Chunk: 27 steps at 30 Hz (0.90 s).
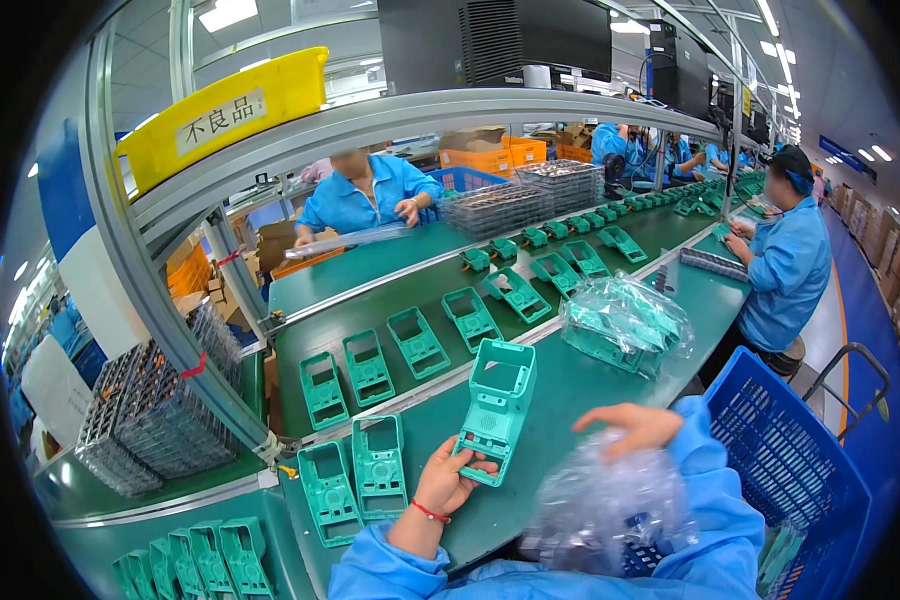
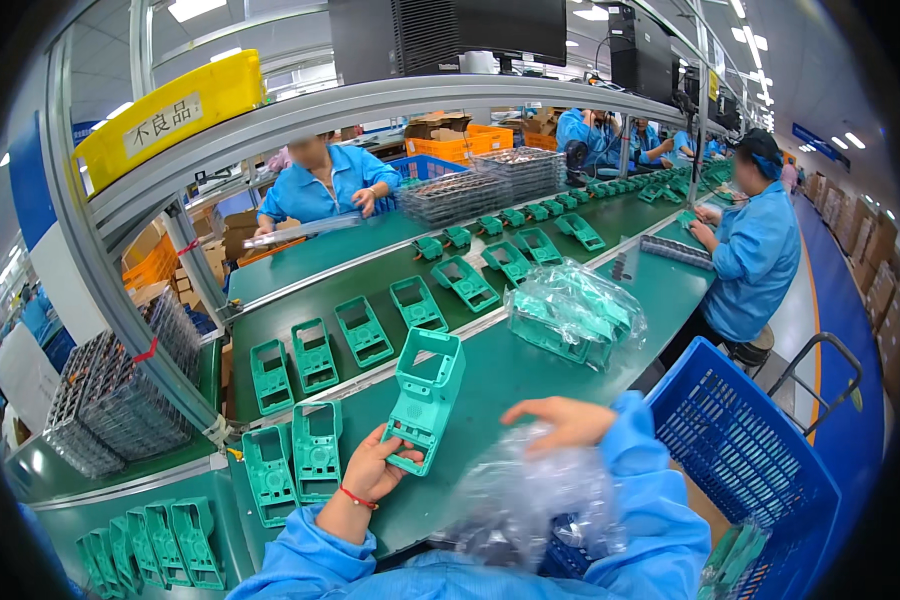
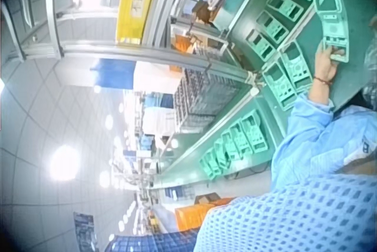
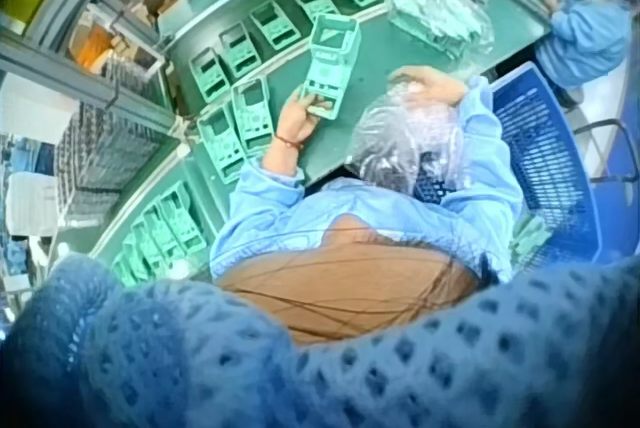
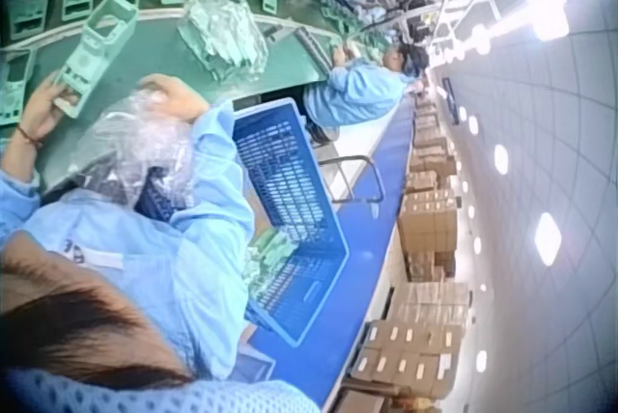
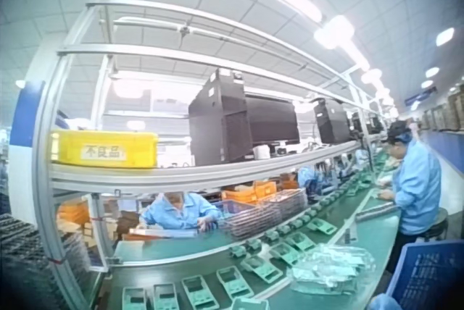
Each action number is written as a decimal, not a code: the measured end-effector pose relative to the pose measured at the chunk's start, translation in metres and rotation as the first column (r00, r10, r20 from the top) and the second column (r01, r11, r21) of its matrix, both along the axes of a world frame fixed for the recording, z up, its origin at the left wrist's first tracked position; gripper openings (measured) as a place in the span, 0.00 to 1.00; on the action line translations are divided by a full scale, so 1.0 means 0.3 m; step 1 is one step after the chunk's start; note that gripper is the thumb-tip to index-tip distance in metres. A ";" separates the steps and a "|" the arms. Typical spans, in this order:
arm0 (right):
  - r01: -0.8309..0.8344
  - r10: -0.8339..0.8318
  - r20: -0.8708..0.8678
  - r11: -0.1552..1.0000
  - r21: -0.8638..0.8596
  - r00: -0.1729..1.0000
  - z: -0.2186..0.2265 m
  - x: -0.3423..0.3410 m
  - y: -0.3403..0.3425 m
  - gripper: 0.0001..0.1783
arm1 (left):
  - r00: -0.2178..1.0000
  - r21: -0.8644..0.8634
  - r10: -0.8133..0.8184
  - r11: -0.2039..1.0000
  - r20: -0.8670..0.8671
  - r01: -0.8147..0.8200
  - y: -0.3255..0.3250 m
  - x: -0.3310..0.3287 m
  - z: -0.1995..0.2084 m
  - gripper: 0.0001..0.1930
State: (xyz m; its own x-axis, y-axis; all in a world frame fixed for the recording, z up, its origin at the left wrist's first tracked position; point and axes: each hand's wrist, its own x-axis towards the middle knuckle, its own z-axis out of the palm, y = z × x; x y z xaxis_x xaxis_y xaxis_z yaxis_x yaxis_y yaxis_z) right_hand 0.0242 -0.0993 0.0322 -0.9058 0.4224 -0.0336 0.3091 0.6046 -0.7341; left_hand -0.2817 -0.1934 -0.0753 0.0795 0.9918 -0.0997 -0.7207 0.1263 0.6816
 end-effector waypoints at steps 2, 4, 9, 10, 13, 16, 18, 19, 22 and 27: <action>0.161 -0.145 -0.131 0.980 0.119 0.981 -0.063 -0.108 -0.026 0.36 | 1.000 -0.016 0.026 1.000 -0.012 -0.026 -0.001 0.030 0.017 0.10; 0.247 -0.238 -0.156 0.968 0.039 0.959 -0.078 -0.185 -0.049 0.38 | 0.997 -0.035 0.070 0.997 -0.027 -0.071 -0.010 0.053 0.012 0.10; 0.470 -0.470 -0.321 0.879 -0.080 0.822 -0.150 -0.252 -0.091 0.41 | 0.520 0.441 0.464 0.880 -0.717 -0.177 -0.026 0.097 -0.052 0.11; 0.478 -0.477 -0.322 0.874 -0.081 0.818 -0.189 -0.246 -0.075 0.41 | 0.412 0.488 0.505 0.859 -0.759 -0.156 -0.046 0.121 -0.009 0.12; 0.444 -0.417 -0.447 0.895 -0.049 0.791 -0.242 -0.255 -0.052 0.34 | 0.136 0.595 0.597 0.802 -0.791 -0.056 -0.043 0.131 -0.040 0.12; 0.367 -0.397 -0.421 0.918 -0.154 0.816 -0.225 -0.262 -0.069 0.25 | 0.172 0.605 0.598 0.796 -0.782 -0.015 -0.046 0.124 -0.047 0.13; 0.360 -0.382 -0.466 0.922 -0.139 0.798 -0.237 -0.263 -0.064 0.21 | 0.167 0.610 0.599 0.792 -0.783 0.017 -0.045 0.119 -0.039 0.13; 0.364 -0.385 -0.469 0.921 -0.139 0.795 -0.235 -0.263 -0.066 0.21 | 0.190 0.628 0.611 0.777 -0.769 0.044 -0.047 0.118 -0.029 0.14; 0.362 -0.378 -0.449 0.924 -0.125 0.810 -0.226 -0.264 -0.080 0.19 | 0.264 0.641 0.604 0.763 -0.752 0.080 -0.036 0.095 -0.039 0.19; 0.269 -0.226 -0.452 0.963 0.033 0.863 -0.244 -0.246 -0.094 0.18 | 0.775 0.371 0.175 0.925 -0.608 0.083 -0.028 0.040 -0.022 0.34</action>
State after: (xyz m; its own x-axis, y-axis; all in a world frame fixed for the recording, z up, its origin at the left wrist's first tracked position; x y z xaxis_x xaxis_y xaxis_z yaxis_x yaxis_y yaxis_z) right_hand -0.0496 -0.1275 -0.0409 -0.6821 0.6163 0.3936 0.1152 0.6221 -0.7744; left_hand -0.2698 -0.2017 -0.0820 0.0811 0.9649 0.2498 -0.1208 -0.2393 0.9634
